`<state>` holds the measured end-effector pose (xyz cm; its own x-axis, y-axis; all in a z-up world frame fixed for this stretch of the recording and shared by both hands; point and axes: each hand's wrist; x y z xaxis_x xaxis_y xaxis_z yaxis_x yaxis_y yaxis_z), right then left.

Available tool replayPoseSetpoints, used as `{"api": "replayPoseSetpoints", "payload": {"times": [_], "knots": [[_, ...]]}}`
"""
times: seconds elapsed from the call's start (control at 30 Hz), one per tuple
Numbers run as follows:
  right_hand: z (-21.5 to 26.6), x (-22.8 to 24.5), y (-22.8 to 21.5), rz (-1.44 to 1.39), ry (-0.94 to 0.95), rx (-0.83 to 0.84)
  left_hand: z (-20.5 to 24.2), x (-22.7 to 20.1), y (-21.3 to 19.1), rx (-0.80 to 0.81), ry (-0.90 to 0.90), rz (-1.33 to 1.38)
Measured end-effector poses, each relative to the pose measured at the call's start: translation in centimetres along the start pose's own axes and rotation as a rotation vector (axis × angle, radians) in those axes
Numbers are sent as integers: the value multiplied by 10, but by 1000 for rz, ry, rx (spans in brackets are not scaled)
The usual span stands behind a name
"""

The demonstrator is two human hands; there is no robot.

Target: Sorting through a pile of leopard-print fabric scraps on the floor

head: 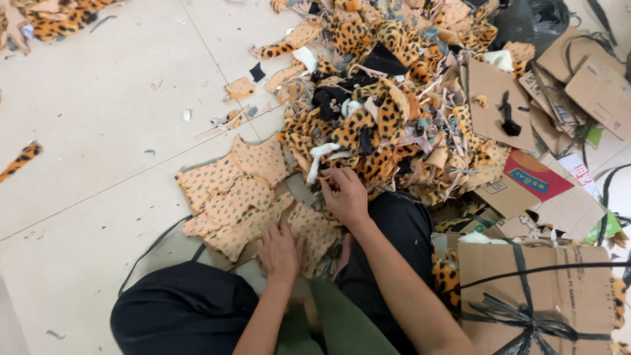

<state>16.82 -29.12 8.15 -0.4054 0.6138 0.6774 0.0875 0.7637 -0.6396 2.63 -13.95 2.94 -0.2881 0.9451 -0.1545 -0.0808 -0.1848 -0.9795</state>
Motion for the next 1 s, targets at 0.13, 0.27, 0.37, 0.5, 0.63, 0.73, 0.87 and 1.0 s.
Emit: {"api": "replayPoseSetpoints", "payload": {"times": [0.13,0.27,0.37,0.5,0.63,0.73,0.87,1.0], "knots": [[-14,-3,-11,-75,19,-152,-14,-8,46,44,-27,-26],[-21,-6,-15,-64,26,-132,-44,-34,-15,152,-35,340],[-26,2,-15,-48,-26,-49,-92,-48,-40,109,-251,771],[-22,15,-9,105,-27,194,-147,-55,-27,194,-539,1093],[-26,16,-14,280,120,309,-168,-63,-4,249,-519,956],[-29,10,-18,379,404,410,-169,-64,11,253,-513,1292],[-21,-22,-6,433,464,128,-143,-60,-56,326,-430,1851],[-36,25,-1,338,755,-206,-98,-62,-137,461,-423,1781]]}}
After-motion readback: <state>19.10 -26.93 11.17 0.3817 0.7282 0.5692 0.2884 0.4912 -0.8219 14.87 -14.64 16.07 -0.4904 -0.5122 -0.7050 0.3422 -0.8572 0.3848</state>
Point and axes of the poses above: each hand's wrist, its own z-axis away from the middle knuckle, its own y-axis out of the palm, x = y × z, and after that the axes turned 3 degrees about -z, right-handed
